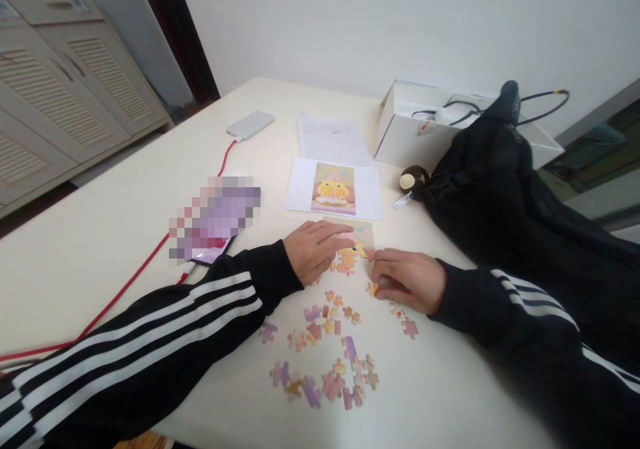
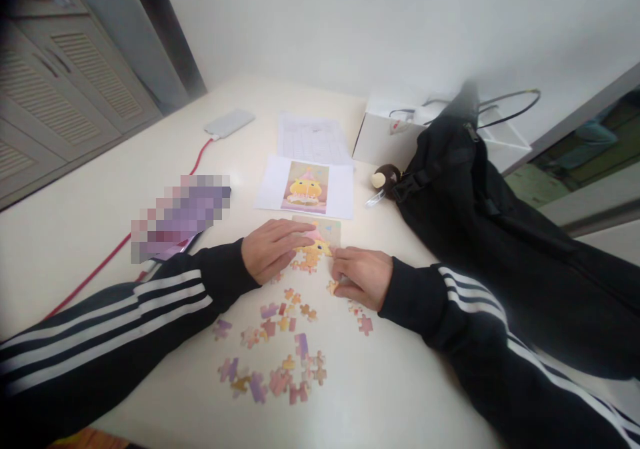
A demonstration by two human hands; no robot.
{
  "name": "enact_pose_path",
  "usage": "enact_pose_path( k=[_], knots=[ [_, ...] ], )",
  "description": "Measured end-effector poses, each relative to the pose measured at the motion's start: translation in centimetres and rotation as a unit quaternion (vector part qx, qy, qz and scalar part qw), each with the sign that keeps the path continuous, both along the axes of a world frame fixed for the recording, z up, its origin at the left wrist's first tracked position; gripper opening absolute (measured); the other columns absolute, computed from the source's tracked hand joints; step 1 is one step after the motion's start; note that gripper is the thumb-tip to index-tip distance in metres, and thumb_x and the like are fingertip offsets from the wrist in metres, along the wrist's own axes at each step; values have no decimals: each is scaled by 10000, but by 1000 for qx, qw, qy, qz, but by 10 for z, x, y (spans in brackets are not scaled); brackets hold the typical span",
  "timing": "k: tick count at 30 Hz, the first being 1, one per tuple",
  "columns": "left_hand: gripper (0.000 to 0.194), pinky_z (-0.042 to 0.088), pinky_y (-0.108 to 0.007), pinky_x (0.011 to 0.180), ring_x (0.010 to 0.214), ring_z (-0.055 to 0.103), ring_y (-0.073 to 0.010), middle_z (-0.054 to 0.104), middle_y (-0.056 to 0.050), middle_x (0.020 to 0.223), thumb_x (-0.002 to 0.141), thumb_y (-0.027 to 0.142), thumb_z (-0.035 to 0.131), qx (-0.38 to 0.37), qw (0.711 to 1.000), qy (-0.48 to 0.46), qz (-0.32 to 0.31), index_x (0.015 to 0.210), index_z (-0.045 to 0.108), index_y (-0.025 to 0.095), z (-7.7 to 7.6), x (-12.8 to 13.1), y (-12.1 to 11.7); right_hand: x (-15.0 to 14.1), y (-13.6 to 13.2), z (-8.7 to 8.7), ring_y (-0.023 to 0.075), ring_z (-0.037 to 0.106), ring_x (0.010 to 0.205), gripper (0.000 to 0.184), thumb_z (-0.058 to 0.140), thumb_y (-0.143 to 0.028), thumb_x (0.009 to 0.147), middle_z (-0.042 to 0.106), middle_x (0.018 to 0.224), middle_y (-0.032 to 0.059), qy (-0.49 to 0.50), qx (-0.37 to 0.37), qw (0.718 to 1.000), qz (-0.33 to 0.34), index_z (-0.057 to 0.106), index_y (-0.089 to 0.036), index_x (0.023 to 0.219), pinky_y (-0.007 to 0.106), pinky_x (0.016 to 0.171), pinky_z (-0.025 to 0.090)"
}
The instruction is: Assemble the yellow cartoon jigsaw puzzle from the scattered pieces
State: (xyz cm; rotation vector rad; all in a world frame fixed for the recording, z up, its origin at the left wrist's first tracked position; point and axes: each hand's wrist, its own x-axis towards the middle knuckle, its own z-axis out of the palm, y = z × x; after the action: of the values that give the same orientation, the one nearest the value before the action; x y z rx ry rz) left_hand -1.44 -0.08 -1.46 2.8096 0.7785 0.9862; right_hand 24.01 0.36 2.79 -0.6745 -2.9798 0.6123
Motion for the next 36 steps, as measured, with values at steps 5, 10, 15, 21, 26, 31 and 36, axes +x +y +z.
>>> enact_pose_path(
  k=[5,10,15,21,26,31,36],
  knots=[
    [331,413,-355,877,1117,503,-204,493,-124,1317,882,136,406,9,1000,-4,5,1198,504,134,-2,-1,0,-2,-1,1,221,616,855,252,561,-404,887,633,843,82,-17,48,998,-43,536,-200,742,289,647,466],
    [310,419,-364,870,1083,511,-208,499,-122,1299,885,171,428,7,1000,-14,1,1179,516,135,-4,-1,1,6,3,3,209,615,931,108,586,-299,860,644,957,86,13,2,1000,-23,612,-199,893,291,722,492],
    [282,417,-372,873,1113,503,-220,515,-124,1279,887,178,431,-1,1000,-2,-6,1138,550,128,-4,-2,1,4,6,-3,186,610,934,138,508,-205,904,643,853,62,50,-45,998,19,629,-199,837,281,801,494],
    [304,412,-394,896,1139,479,-230,525,-99,1295,892,167,412,5,998,47,-33,1132,599,153,-1,-3,0,-4,4,-1,161,578,779,170,472,-216,927,615,800,58,76,-34,996,33,590,-189,808,254,710,480],
    [307,413,-393,893,1139,480,-230,533,-85,1295,907,176,397,-2,998,54,-33,1129,608,164,-2,-3,-1,-4,2,-1,150,567,771,256,408,-234,970,602,797,49,82,-27,995,53,606,-199,812,238,698,463],
    [284,408,-387,886,1128,482,-227,544,-57,1290,905,167,408,3,999,39,-37,1098,617,169,-4,-3,0,-3,2,-3,161,561,785,208,412,-221,952,596,824,62,88,0,996,24,575,-189,827,256,702,459],
    [295,389,-377,908,1154,468,-213,546,-23,1299,886,140,425,1,998,43,-40,1103,619,186,-5,-3,-1,-5,6,-11,156,543,731,130,460,-211,912,584,822,63,134,71,985,-79,573,-176,859,258,661,452]
  ],
)
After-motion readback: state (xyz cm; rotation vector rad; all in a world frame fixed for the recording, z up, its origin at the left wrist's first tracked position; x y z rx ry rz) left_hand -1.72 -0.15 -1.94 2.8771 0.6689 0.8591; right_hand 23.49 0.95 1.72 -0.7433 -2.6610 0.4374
